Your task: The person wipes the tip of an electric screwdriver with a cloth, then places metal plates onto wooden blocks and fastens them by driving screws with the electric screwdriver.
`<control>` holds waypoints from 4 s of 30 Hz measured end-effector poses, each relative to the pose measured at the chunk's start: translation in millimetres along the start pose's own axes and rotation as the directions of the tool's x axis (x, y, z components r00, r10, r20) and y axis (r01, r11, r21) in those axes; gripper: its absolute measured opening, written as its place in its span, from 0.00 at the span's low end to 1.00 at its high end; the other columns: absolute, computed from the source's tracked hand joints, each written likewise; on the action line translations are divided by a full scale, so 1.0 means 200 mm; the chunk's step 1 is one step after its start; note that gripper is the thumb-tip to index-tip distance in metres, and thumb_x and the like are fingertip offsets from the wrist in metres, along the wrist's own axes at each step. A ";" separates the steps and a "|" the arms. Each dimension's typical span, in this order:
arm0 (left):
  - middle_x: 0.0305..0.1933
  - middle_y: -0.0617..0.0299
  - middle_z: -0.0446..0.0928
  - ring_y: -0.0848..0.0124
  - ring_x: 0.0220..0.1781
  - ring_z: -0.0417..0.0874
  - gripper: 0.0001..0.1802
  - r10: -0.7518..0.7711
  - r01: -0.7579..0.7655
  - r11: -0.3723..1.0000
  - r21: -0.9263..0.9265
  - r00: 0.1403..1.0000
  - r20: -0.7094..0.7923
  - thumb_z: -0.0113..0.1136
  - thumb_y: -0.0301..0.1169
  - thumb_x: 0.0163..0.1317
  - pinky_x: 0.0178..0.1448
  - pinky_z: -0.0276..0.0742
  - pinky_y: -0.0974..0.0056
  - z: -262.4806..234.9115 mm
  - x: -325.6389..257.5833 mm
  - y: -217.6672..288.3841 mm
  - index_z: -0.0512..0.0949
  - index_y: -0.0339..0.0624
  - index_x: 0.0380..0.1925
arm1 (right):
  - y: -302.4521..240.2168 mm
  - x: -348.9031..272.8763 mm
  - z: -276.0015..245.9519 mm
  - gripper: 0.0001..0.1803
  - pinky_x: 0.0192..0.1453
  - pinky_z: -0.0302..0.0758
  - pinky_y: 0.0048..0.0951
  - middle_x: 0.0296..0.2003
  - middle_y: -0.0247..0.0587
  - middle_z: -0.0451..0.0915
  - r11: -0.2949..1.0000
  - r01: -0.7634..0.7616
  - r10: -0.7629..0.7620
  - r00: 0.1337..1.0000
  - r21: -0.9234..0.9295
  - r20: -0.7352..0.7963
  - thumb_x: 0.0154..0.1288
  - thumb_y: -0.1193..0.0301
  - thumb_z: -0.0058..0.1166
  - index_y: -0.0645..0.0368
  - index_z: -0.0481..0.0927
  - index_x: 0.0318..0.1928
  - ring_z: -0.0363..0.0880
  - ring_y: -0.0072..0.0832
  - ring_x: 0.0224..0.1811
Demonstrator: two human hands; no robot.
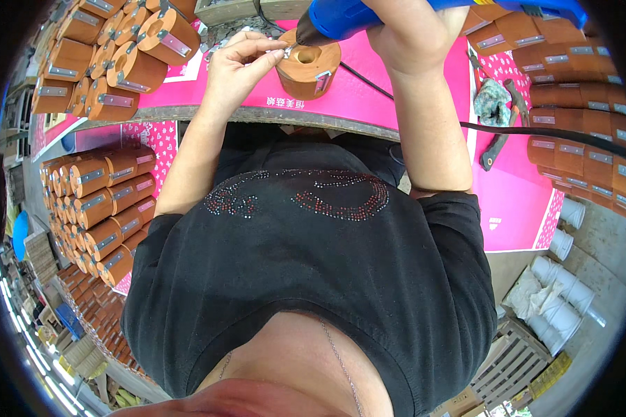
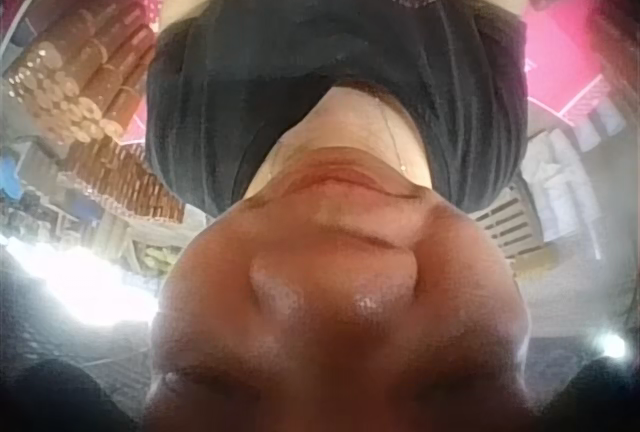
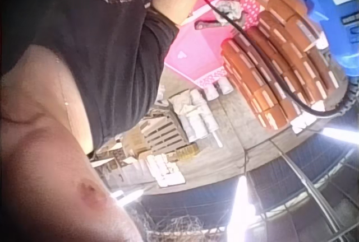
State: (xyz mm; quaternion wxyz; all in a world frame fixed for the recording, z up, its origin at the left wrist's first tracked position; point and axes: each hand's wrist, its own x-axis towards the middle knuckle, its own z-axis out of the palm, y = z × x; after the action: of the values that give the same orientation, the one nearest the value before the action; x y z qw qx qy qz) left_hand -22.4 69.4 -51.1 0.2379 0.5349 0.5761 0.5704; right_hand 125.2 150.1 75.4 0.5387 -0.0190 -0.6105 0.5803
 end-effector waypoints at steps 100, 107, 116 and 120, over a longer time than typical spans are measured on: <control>0.54 0.47 0.57 0.54 0.52 0.68 0.30 0.310 -0.267 0.917 0.296 0.945 -0.108 0.72 0.31 0.34 0.55 0.67 0.57 0.20 -0.14 0.01 0.70 0.46 0.41 | 0.00 0.05 -0.33 0.25 0.46 0.65 0.45 0.33 0.45 0.73 0.981 0.081 -0.117 0.972 0.175 0.205 0.52 0.68 0.37 0.61 0.62 0.53 0.69 0.36 0.34; 0.57 0.59 0.64 0.63 0.58 0.67 0.24 0.105 -0.136 0.984 0.112 0.965 0.242 0.70 0.30 0.33 0.58 0.64 0.61 -0.01 -0.01 -0.03 0.75 0.48 0.36 | -0.22 0.11 -0.62 0.23 0.50 0.60 0.44 0.34 0.46 0.74 0.982 0.061 -0.095 0.977 0.179 0.190 0.50 0.67 0.39 0.59 0.69 0.49 0.68 0.35 0.37; 0.33 0.54 0.78 0.66 0.35 0.79 0.10 -0.022 0.063 0.974 -0.215 0.982 0.186 0.58 0.27 0.49 0.41 0.74 0.65 -0.17 0.52 -0.03 0.77 0.38 0.33 | -0.37 0.12 -0.71 0.23 0.49 0.59 0.41 0.33 0.44 0.73 0.988 0.024 -0.051 0.983 0.152 0.175 0.50 0.67 0.40 0.63 0.69 0.48 0.66 0.32 0.36; 0.35 0.49 0.76 0.65 0.38 0.79 0.10 -0.142 -0.124 0.819 0.561 0.902 0.407 0.58 0.28 0.46 0.42 0.74 0.64 -0.05 0.80 -0.18 0.77 0.37 0.29 | -0.34 0.06 -0.61 0.24 0.49 0.58 0.39 0.33 0.43 0.72 0.975 0.009 -0.054 0.978 0.222 0.199 0.50 0.66 0.40 0.64 0.68 0.49 0.65 0.31 0.36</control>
State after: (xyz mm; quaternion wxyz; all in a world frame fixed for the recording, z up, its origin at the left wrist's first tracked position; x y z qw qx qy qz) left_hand -94.2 215.3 -26.9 0.1898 0.6911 0.6561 0.2364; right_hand 243.1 219.9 102.3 0.4812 0.1100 -0.5948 0.6345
